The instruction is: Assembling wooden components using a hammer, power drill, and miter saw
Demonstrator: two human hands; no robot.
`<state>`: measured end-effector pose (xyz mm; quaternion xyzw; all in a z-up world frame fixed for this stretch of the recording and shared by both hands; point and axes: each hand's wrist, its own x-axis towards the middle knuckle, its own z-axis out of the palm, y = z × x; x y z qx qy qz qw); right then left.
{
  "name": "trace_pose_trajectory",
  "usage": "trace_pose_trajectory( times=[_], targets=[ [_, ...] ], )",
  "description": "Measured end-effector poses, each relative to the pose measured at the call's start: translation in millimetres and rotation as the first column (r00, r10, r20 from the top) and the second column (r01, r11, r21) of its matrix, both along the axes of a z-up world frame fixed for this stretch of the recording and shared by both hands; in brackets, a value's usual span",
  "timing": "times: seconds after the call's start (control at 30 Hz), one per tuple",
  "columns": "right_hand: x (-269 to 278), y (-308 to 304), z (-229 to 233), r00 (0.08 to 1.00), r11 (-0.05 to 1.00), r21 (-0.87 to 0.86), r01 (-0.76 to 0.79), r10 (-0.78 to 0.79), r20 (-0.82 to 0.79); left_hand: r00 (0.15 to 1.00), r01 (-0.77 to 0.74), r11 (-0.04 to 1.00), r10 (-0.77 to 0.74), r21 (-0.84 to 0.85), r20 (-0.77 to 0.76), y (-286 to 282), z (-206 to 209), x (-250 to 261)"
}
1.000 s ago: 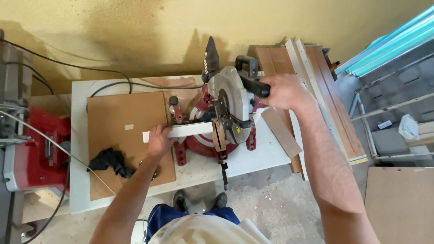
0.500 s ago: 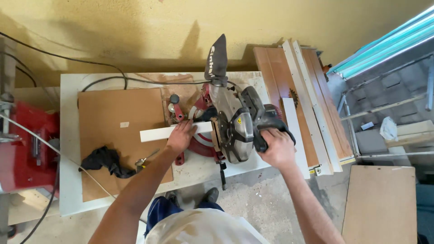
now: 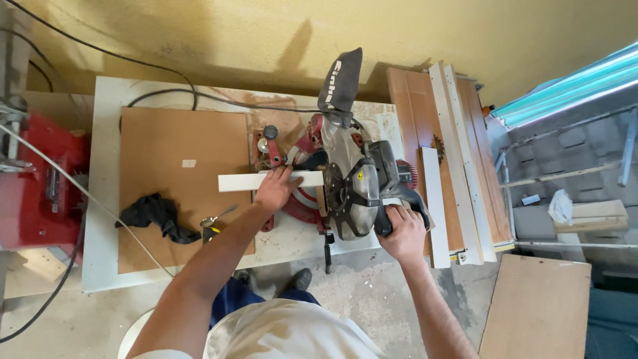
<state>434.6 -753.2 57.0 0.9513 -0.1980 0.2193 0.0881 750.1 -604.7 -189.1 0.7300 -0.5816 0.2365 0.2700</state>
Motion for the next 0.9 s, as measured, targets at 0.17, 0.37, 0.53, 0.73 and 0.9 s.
trace_pose_trajectory(
  times=[0.17,0.37,0.53,0.73,0.9],
  targets=[
    [1,1,0,1.0,1.0,-0.002,0.02,-0.02,-0.008,1.0,-0.017,1.0,0.017,-0.014,-0.008,-1,2,-3],
    [1,3,2,1.0,0.999,-0.021,0.028,-0.028,-0.008,0.999,-0.027,0.999,0.028,0.023,-0.029,-2,-2,-5],
    [-3,0,-6,1.0,1.0,-0.005,0.03,-0.03,-0.008,0.998,-0.039,0.993,0.045,0.111,-0.048,-3,-5,-6],
    [0,2,-1,0.999,0.999,-0.013,0.031,-0.031,-0.006,0.993,-0.031,0.954,0.064,0.299,-0.101,-5,17,-8],
    [0,1,-1,1.0,1.0,0.004,0.025,-0.025,-0.004,0.99,-0.023,0.912,0.079,0.41,-0.118,-8,16,-11]
  ],
)
